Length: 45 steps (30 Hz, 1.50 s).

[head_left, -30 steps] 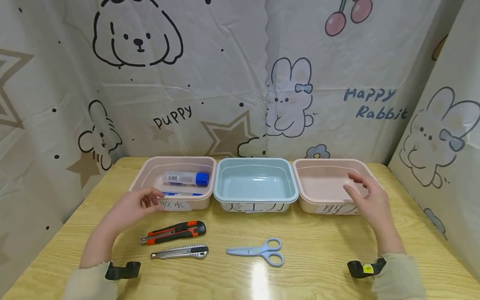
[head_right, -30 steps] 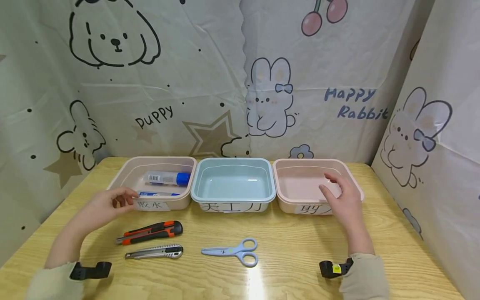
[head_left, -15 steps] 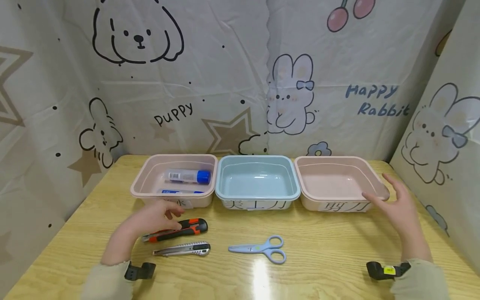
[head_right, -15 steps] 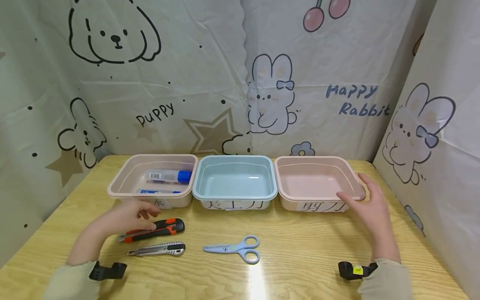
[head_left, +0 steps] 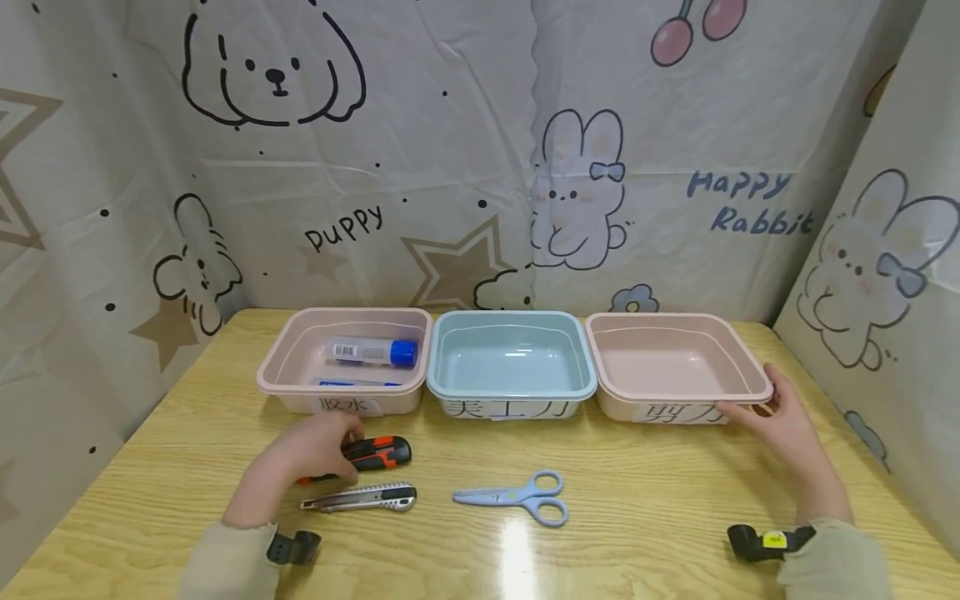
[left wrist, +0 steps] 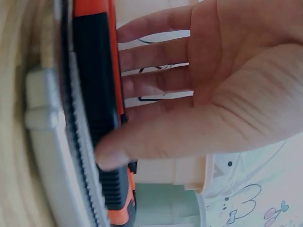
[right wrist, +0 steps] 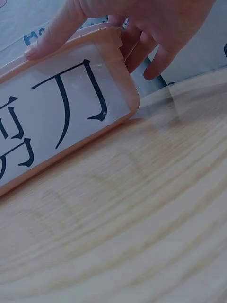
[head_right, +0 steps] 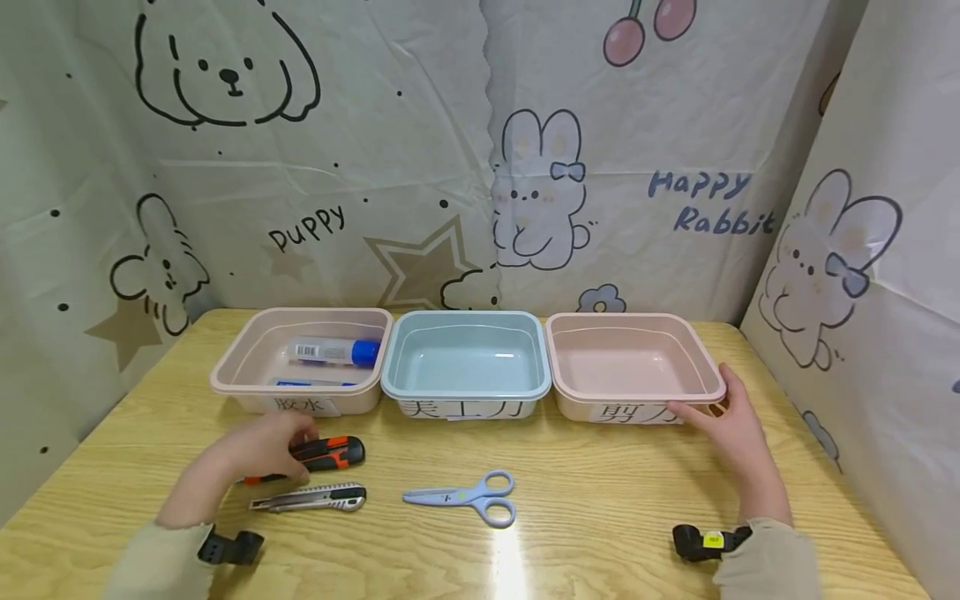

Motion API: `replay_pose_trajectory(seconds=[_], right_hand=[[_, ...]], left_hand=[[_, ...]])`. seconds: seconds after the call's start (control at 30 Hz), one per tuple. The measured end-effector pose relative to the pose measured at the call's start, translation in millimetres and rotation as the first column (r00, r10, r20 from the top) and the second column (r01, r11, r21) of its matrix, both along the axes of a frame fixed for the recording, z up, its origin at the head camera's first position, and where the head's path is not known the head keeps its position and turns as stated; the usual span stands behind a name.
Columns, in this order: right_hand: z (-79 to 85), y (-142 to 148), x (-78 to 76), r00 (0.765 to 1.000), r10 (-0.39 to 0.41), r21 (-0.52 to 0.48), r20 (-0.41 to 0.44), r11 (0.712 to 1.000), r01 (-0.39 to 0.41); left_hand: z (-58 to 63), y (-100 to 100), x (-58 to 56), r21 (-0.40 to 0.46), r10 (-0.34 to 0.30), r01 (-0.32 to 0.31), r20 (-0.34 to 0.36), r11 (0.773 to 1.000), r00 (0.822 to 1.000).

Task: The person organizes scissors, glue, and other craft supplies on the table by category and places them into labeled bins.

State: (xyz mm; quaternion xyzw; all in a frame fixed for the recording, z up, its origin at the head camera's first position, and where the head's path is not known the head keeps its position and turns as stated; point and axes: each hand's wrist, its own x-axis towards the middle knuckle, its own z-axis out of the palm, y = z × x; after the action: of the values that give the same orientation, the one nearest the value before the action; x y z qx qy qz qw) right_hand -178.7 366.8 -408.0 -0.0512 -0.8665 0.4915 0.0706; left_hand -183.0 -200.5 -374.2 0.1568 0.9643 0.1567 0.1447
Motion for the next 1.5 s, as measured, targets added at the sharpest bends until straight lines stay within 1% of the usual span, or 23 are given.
replay_pose_trajectory(seconds=[0.1, 0.27, 0.3, 0.4, 0.47, 0.5, 0.57, 0.63, 0.7, 0.73, 0.87, 0.97, 1.17, 1.2, 1.33, 1.4, 1.5], right_hand=[[-2.4, -0.5, -2.3, 1.000, -0.011, 0.001, 0.008, 1.000, 0.011], [-4.7, -0.3, -4.0, 1.000, -0.016, -0.027, 0.005, 0.999, 0.016], [-5.3, -0.5, -4.1, 1.000, -0.019, -0.037, -0.005, 0.999, 0.019], [-7.5, -1.2, -4.8, 0.998, -0.025, -0.086, -0.059, 0.996, 0.020], [-10.7, -1.5, -5.6, 0.993, -0.014, -0.182, -0.116, 0.983, -0.007], [-13.8, -1.0, -7.1, 0.988, -0.006, -0.232, -0.153, 0.972, -0.030], [-19.4, 1.0, -9.9, 0.981, 0.003, -0.325, -0.193, 0.943, -0.067], [-23.7, 2.6, -12.2, 0.977, 0.007, -0.396, -0.213, 0.914, -0.093], [-25.8, 3.8, -12.8, 0.977, 0.007, -0.414, -0.211, 0.905, -0.096], [-25.1, 3.8, -12.1, 0.979, 0.004, -0.413, -0.202, 0.906, -0.089], [-22.8, 2.2, -8.4, 0.976, 0.014, -0.440, -0.216, 0.891, -0.110], [-21.6, 1.4, -7.2, 0.976, 0.009, -0.451, -0.218, 0.886, -0.109], [-19.4, 2.4, -5.5, 0.988, -0.014, -0.403, -0.151, 0.914, -0.048], [-19.6, 2.7, -5.6, 0.989, -0.014, -0.400, -0.149, 0.915, -0.047], [-20.7, 4.3, -6.6, 0.986, -0.018, -0.390, -0.166, 0.920, -0.049], [-21.7, 5.1, -6.9, 0.984, -0.018, -0.393, -0.178, 0.918, -0.055], [-22.6, 5.5, -7.3, 0.982, -0.016, -0.400, -0.189, 0.915, -0.062]], left_hand=[[-0.8, 0.8, -0.4, -0.033, -0.010, 0.009, -0.022, 0.999, 1.000], [-1.9, 1.5, -2.6, -0.030, -0.009, 0.008, -0.038, 1.000, 0.999], [-1.9, 1.6, -2.9, -0.021, -0.006, 0.005, -0.041, 1.000, 0.999], [-1.3, 1.2, -3.1, 0.003, -0.026, 0.026, -0.072, 1.000, 0.997], [-0.5, 1.3, -3.0, 0.017, -0.046, 0.048, -0.106, 0.999, 0.993], [0.4, 1.8, -2.8, 0.021, -0.059, 0.062, -0.124, 0.998, 0.991], [2.6, 3.4, -2.4, 0.027, -0.086, 0.091, -0.160, 0.995, 0.983], [5.0, 6.3, -2.0, 0.032, -0.108, 0.117, -0.193, 0.993, 0.975], [7.6, 10.5, -1.5, 0.039, -0.126, 0.137, -0.212, 0.990, 0.969], [8.4, 12.7, -1.4, 0.041, -0.133, 0.146, -0.225, 0.989, 0.965], [12.7, 24.2, -1.4, 0.058, -0.148, 0.169, -0.263, 0.984, 0.953], [18.1, 33.6, -2.7, 0.062, -0.163, 0.188, -0.283, 0.980, 0.945], [30.7, 51.2, -8.8, 0.111, -0.185, 0.224, -0.284, 0.968, 0.941], [32.3, 54.1, -10.0, 0.118, -0.192, 0.235, -0.293, 0.965, 0.937], [36.1, 66.3, -16.2, 0.125, -0.218, 0.277, -0.352, 0.953, 0.910], [37.5, 72.7, -19.4, 0.140, -0.216, 0.289, -0.389, 0.947, 0.896], [39.8, 82.3, -24.2, 0.176, -0.193, 0.293, -0.432, 0.940, 0.881]])
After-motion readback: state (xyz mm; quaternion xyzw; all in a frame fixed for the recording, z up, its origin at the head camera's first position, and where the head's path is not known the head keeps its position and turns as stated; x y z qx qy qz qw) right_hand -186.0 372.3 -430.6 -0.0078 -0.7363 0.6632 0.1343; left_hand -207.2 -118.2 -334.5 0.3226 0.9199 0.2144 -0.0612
